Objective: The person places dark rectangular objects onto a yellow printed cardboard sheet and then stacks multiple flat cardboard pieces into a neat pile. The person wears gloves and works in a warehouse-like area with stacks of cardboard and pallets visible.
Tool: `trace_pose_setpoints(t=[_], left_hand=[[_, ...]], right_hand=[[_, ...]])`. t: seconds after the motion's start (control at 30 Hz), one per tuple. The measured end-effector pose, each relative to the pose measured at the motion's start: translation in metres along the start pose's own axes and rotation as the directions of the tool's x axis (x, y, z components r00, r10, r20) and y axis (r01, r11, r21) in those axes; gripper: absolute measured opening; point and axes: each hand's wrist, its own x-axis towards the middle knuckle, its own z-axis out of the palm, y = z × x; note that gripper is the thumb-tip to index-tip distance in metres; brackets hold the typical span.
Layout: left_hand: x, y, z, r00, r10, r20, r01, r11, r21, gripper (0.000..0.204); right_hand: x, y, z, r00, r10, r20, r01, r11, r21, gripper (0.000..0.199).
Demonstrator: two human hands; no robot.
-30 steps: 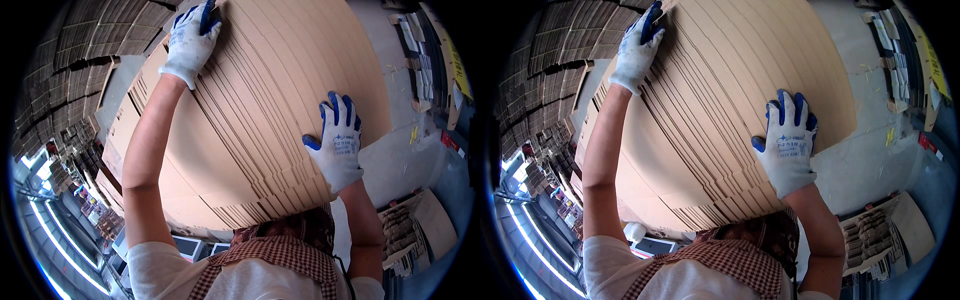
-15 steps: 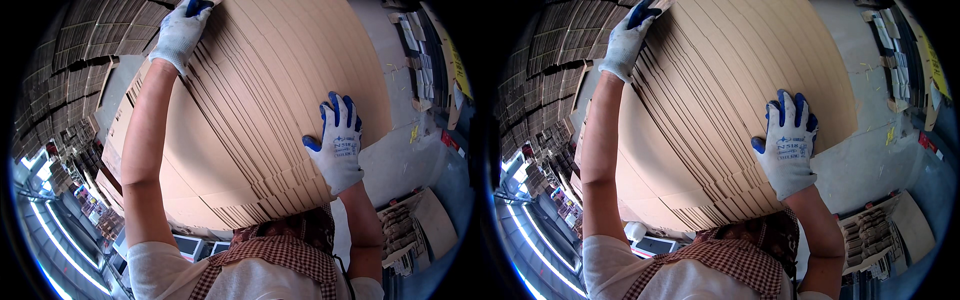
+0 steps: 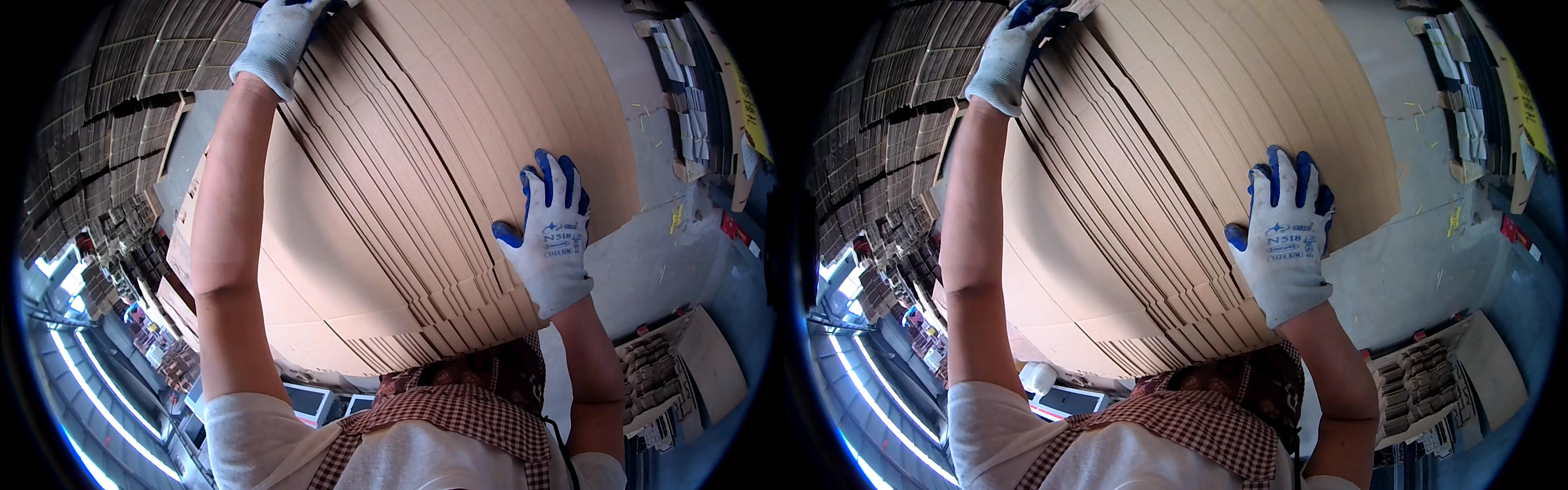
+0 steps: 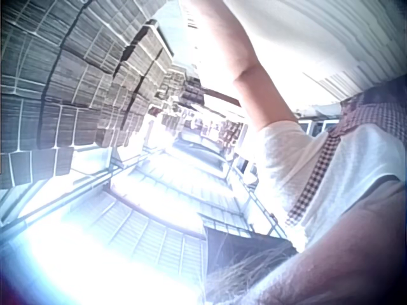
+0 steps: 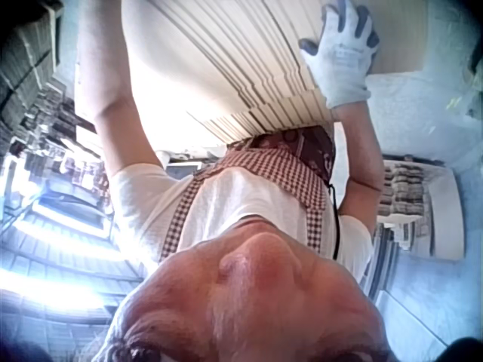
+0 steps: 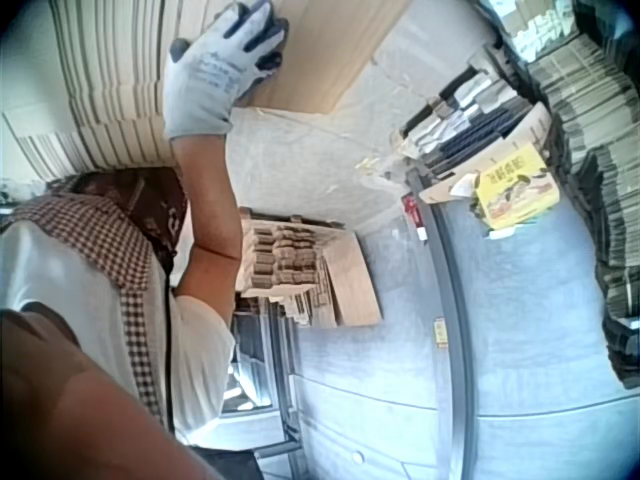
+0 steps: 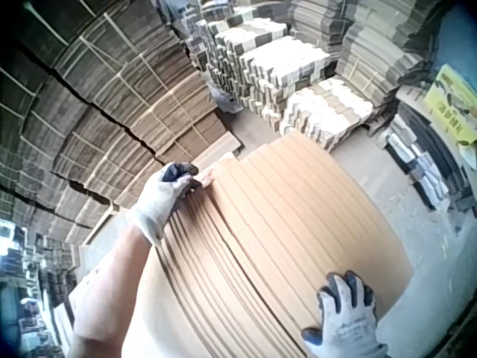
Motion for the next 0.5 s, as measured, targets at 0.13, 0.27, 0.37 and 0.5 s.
trace_pose_setpoints(t=[0.13,0.27,0.37,0.5], left_hand=[[0.006,0.004,0.004,0.988,0.076,0.131,-0.090,0.990,0.107,0.018],[0.003,0.025,0.020,0.988,-0.059,0.142,0.014,0.954,0.301,0.020],[0.005,0.023,0.023,0.982,-0.086,0.166,0.039,0.963,0.267,0.023],[0.015,0.024,0.015,0.950,-0.167,0.264,0.107,0.968,0.227,0.028]], right_hand=[[0.004,0.005,0.001,1.000,-0.025,0.007,0.024,0.999,0.030,0.074],[0.005,0.006,0.000,0.999,-0.035,-0.006,0.035,0.998,0.049,0.073],[0.006,0.007,0.000,0.999,-0.041,-0.014,0.042,0.997,0.059,0.072],[0.007,0.010,0.002,0.999,-0.042,-0.030,0.043,0.998,0.038,0.073]])
